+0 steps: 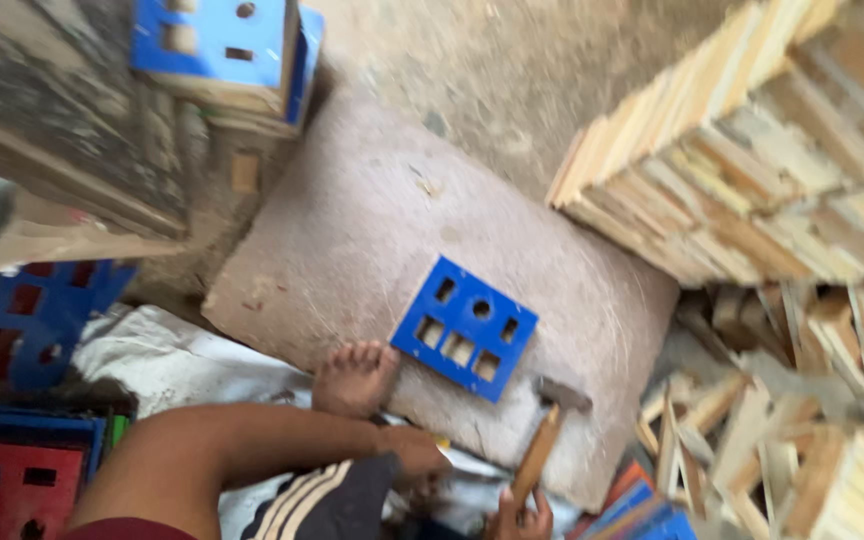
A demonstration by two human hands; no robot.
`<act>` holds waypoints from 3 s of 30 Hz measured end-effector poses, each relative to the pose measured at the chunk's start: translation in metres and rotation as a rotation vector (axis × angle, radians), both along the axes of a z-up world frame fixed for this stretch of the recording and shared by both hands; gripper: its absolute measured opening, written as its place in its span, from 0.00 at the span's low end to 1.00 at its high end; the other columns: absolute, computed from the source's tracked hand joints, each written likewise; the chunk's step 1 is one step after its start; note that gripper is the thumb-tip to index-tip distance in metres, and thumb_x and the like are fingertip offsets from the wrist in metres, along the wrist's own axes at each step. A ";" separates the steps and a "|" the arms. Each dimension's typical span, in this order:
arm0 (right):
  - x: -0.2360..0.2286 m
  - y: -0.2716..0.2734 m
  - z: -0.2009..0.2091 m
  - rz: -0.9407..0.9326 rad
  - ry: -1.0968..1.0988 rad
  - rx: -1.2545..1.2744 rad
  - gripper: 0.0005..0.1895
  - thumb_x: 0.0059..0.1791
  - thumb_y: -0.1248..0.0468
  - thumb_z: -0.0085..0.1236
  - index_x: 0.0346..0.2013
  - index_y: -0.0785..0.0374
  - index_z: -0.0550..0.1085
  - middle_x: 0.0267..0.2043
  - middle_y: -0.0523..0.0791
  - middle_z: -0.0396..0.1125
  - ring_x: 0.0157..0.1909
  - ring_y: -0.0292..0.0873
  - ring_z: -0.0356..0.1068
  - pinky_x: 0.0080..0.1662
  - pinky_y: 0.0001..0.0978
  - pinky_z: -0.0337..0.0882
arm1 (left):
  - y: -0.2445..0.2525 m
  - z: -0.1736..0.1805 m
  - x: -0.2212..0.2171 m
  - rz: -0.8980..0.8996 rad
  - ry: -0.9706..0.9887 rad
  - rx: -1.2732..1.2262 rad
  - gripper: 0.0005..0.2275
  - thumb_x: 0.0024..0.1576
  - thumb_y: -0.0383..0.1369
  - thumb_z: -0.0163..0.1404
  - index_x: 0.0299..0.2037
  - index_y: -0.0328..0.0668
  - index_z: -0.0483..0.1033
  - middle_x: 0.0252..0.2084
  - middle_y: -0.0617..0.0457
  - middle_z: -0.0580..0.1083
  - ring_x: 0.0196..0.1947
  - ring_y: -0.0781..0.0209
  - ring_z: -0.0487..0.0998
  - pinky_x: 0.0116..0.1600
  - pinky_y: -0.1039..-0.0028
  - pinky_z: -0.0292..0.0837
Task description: The person assembles small wooden boxes using a blue plastic jig and a hammer. They place wooden pieces into the jig, hammer them into place, remove the assembled box, and repeat the process.
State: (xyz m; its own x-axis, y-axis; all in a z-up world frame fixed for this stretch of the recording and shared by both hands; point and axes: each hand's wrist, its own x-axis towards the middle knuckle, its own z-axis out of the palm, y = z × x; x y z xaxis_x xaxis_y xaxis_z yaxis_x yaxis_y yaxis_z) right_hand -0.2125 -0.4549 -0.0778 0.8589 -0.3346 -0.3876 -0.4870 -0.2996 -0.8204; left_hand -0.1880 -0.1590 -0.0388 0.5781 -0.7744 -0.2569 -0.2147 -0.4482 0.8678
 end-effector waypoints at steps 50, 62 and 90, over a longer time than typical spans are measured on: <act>0.028 0.122 0.190 0.199 0.126 0.143 0.34 0.52 0.64 0.51 0.73 0.58 0.54 0.25 0.44 0.61 0.17 0.32 0.59 0.17 0.25 0.62 | 0.132 0.066 0.167 1.000 -0.469 -0.172 0.03 0.56 0.27 0.57 0.37 0.38 0.83 0.38 0.47 0.77 0.40 0.49 0.80 0.47 0.64 0.77; 0.083 0.189 0.208 0.644 -0.260 -0.273 0.33 0.53 0.64 0.54 0.73 0.63 0.58 0.66 0.54 0.68 0.53 0.49 0.75 0.51 0.36 0.74 | 0.127 0.054 0.169 1.039 -0.564 -0.229 0.13 0.55 0.24 0.56 0.50 0.42 0.79 0.40 0.49 0.80 0.42 0.52 0.81 0.50 0.64 0.78; 0.108 0.205 0.198 0.674 -0.274 -0.401 0.33 0.52 0.67 0.55 0.72 0.57 0.60 0.61 0.54 0.71 0.50 0.50 0.79 0.47 0.39 0.78 | 0.131 0.060 0.164 1.094 -0.261 -0.286 0.38 0.56 0.24 0.57 0.74 0.45 0.46 0.39 0.46 0.81 0.39 0.50 0.85 0.46 0.63 0.80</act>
